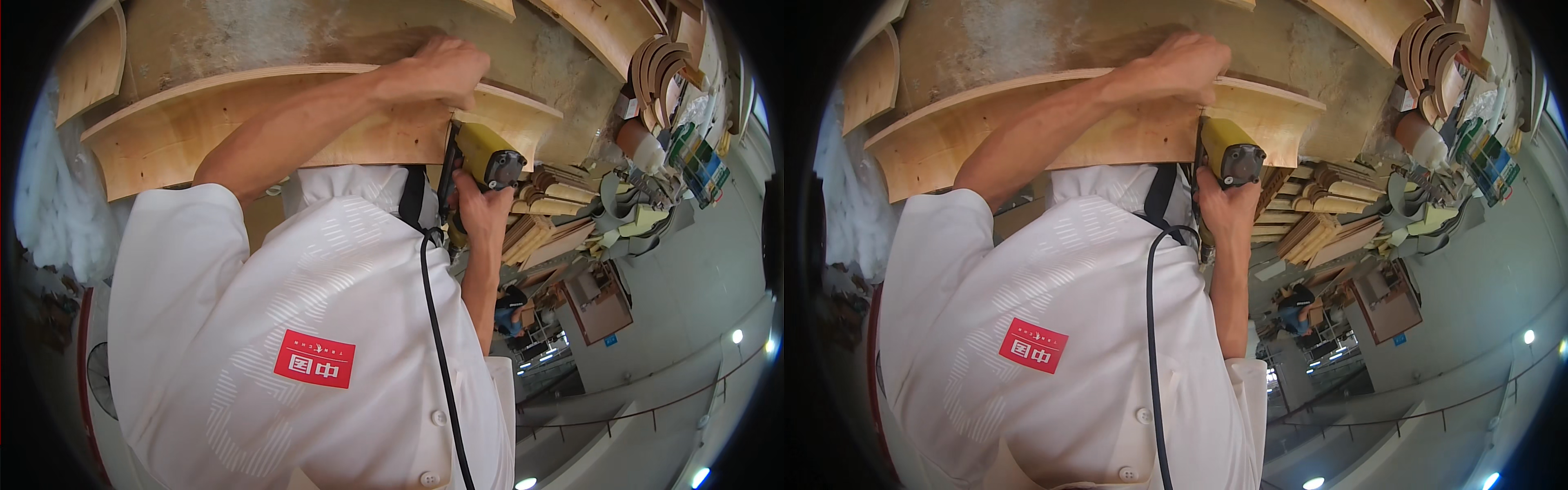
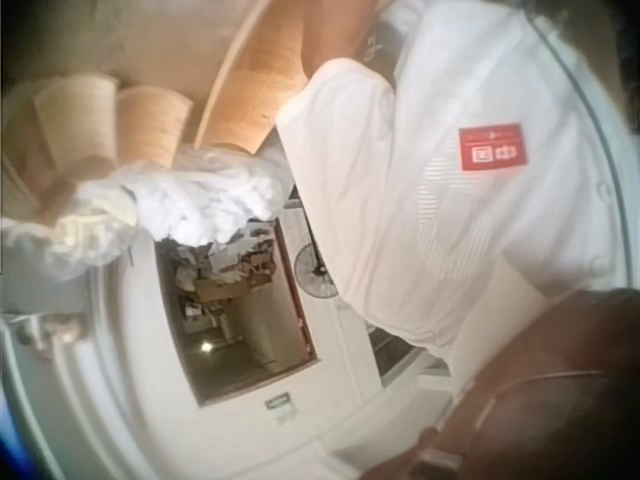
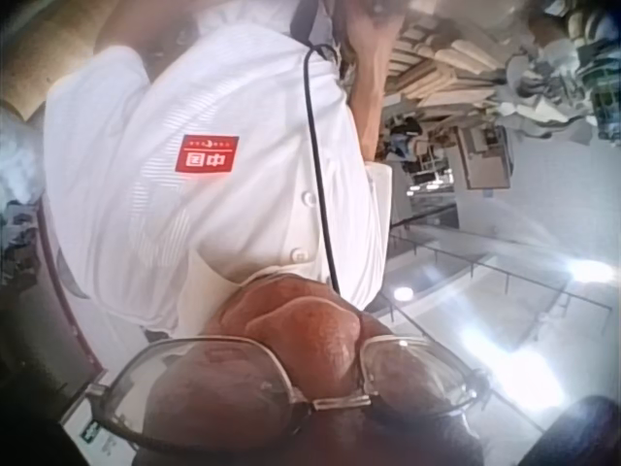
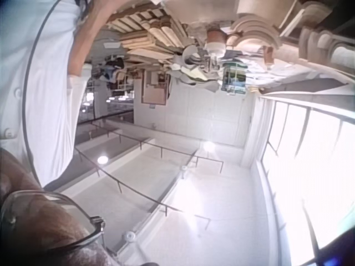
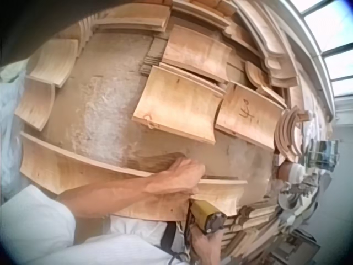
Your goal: Nailing curved wood panels together using a pneumatic nail gun in a furniture workshop.
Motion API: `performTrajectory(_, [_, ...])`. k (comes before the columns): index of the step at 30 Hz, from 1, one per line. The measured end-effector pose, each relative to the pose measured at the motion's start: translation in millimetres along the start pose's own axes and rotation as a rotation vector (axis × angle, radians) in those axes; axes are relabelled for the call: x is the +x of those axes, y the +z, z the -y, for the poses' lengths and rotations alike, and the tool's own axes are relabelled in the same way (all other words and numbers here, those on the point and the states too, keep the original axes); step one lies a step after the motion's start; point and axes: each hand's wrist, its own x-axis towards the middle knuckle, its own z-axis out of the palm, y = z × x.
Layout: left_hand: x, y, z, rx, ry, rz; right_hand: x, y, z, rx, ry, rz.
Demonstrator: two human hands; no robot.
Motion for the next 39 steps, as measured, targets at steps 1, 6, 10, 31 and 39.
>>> performTrajectory(1, [-0.5,-0.7,0.6,0.0,-0.005,0.007,-0.7,0.2,0.7,-0.016,0.002,-0.002])
performTrajectory(6, [-3.6,-0.7,1.8,-0.025,0.025,-0.038,-0.4,1.0,1.4,-0.034,-0.009,-0.002])
performTrajectory(10, [-5.4,-2.3,1.3,-0.035,0.036,-0.048,0.7,2.3,3.2,-0.025,-0.022,0.012])
performTrajectory(31, [-2.5,-5.1,-2.4,-0.01,-0.033,0.035,-6.7,-1.1,-5.7,-0.02,-0.009,0.014])
performTrajectory(39, [-1.7,-1.2,0.9,-0.016,-0.014,-0.005,-5.0,0.3,-2.9,-0.112,-0.016,0.017])
